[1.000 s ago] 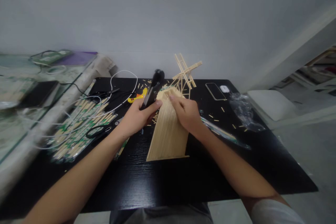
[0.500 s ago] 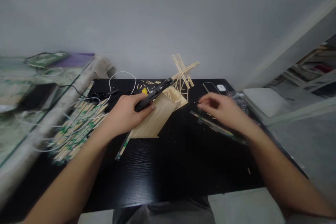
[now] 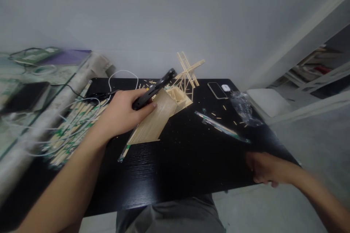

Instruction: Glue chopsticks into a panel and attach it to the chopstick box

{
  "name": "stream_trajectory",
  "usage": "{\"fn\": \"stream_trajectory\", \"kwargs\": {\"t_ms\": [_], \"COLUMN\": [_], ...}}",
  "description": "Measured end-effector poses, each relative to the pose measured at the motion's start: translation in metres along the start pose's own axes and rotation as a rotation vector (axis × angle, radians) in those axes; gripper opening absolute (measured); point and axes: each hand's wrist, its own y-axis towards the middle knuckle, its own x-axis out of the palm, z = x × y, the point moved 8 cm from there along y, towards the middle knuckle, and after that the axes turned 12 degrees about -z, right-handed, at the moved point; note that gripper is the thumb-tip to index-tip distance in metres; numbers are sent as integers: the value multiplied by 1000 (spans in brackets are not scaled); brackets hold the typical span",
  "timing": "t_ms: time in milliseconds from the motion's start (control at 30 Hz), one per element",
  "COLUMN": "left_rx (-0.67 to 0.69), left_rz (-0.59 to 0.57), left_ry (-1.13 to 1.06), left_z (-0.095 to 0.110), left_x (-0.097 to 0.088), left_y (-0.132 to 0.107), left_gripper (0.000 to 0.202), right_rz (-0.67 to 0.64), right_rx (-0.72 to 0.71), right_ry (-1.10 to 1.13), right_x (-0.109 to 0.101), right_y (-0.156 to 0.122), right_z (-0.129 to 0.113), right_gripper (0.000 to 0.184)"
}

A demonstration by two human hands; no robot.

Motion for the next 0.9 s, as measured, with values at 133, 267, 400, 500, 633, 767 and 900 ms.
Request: {"fn": "stream_trajectory", "kwargs": {"t_ms": [133,267,400,500,633,767,900], "left_rx": [7,8,13,13,24,13,-17], "left_rz": [-14,-21,-12,-15,-69,-87,-70], "left_ry": [-11,-20,-51,-69,-119,-150,-154], "left_z": [-1,1,2,0,-3,-6,-11], "left_x": [5,7,6,6,8,6,5], "left_y": [2,1,0,-1,-1,-1,0], "left_gripper": [30,30,31,32,32,34,32], "right_rz": [6,157,524,672,792,619,226], "right_rx": [-291,-503,-690,-798,-949,-1182,-1304], "right_ry": [117,74,87,139,369,571,358], "right_x": [-4,-30,-57,-62,-75,-89,-82], "right_y": [9,13,7,6,-1,-15,-39], "right_z": [-13,-63,-122,-158,-196,-242,-293], "right_gripper": [20,21,22,23,28,44,42]}}
